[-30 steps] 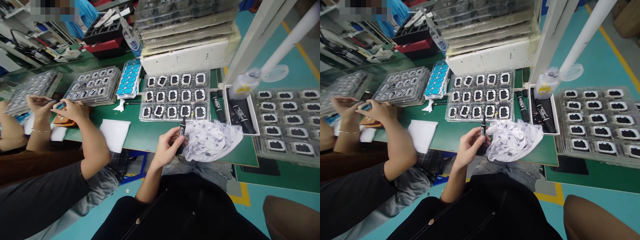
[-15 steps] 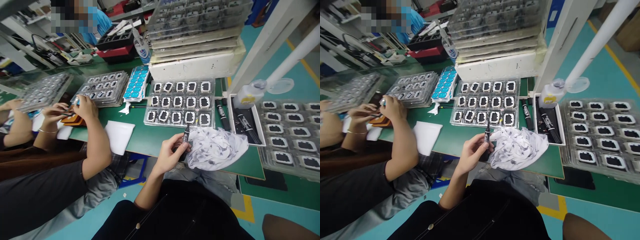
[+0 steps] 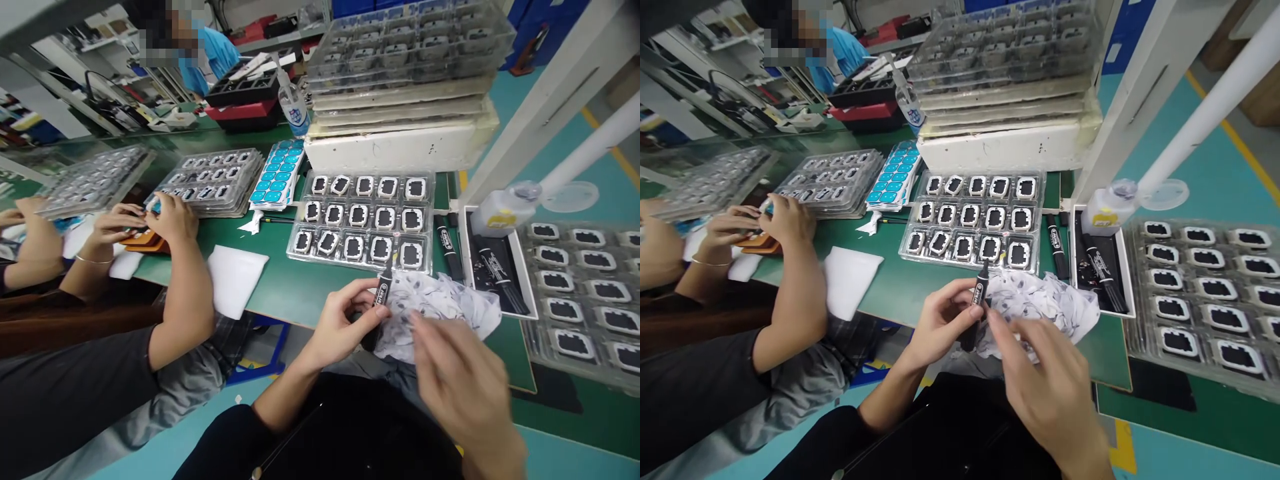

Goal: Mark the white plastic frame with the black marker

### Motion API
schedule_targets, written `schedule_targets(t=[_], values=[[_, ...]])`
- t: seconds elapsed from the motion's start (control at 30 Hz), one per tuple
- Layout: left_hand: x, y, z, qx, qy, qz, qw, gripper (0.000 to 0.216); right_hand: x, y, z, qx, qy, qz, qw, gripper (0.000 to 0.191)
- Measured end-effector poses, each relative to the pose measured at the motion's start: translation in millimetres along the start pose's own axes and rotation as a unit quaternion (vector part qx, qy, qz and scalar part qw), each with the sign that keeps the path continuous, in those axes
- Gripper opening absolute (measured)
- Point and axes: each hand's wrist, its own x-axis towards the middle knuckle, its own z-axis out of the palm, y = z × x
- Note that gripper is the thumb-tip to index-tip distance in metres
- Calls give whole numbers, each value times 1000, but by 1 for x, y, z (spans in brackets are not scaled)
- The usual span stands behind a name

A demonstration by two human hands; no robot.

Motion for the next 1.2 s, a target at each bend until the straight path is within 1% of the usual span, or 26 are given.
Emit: schedule_targets(t=[0.03,0.1,0.13,0.2,0.27,0.33,0.43,0.47,0.5,0.53,0.57,0.6,0.63,0.67,0.7,0.73,0.77,0.83,0.87,0.93,1.0,1.1,1.13,1.2], values=[[0,3,2,5,-5,8,1000,44,2,2,7,-12,-23,-8,1000,55],[3,8,6,33,-11,23,999,43,5,6,22,-31,-47,-20,998,62],[5,11,8,57,-15,35,998,41,6,8,28,-37,-45,-24,998,63],[12,17,11,119,-20,71,990,38,7,11,36,-35,-24,-30,999,65],[17,26,12,182,-43,110,976,33,6,14,39,-20,-6,-30,999,68],[21,41,9,216,-103,125,963,33,4,16,39,11,22,-30,999,68],[27,69,-3,200,-227,106,947,54,0,19,38,37,77,-19,996,65],[32,77,-10,199,-241,100,945,57,-1,20,37,40,96,-3,995,65],[40,85,-18,211,-230,100,945,55,-3,21,36,45,114,17,992,66],[51,90,-29,241,-191,107,945,49,-4,22,35,55,131,38,989,66],[66,94,-41,285,-127,122,942,39,-6,23,34,72,146,57,985,65],[85,96,-54,337,-44,144,929,35,-7,24,33,94,158,71,980,61],[107,96,-68,391,38,162,905,33,-9,25,33,114,166,79,976,56],[130,95,-83,445,108,163,874,32,-10,25,32,129,172,83,973,50],[153,94,-97,497,154,146,841,33,-11,26,31,138,175,85,971,46],[174,91,-110,544,182,113,811,35,-11,26,31,142,174,86,971,43],[193,89,-120,573,191,71,794,25,-12,25,31,141,171,87,971,43],[218,86,-135,611,182,11,770,19,-12,25,31,133,163,90,973,42],[225,84,-139,621,172,-6,764,20,-12,24,31,127,161,91,975,42],[231,82,-143,633,158,-19,758,22,-13,25,32,118,159,93,976,40],[233,79,-143,634,150,-19,759,22,-12,28,34,121,159,91,976,40],[237,76,-142,614,156,-3,773,18,-11,34,34,123,160,68,977,42],[238,75,-142,604,163,9,780,16,-10,35,33,110,167,59,978,41],[237,74,-140,572,186,42,798,14,-10,36,30,79,177,77,978,31]])
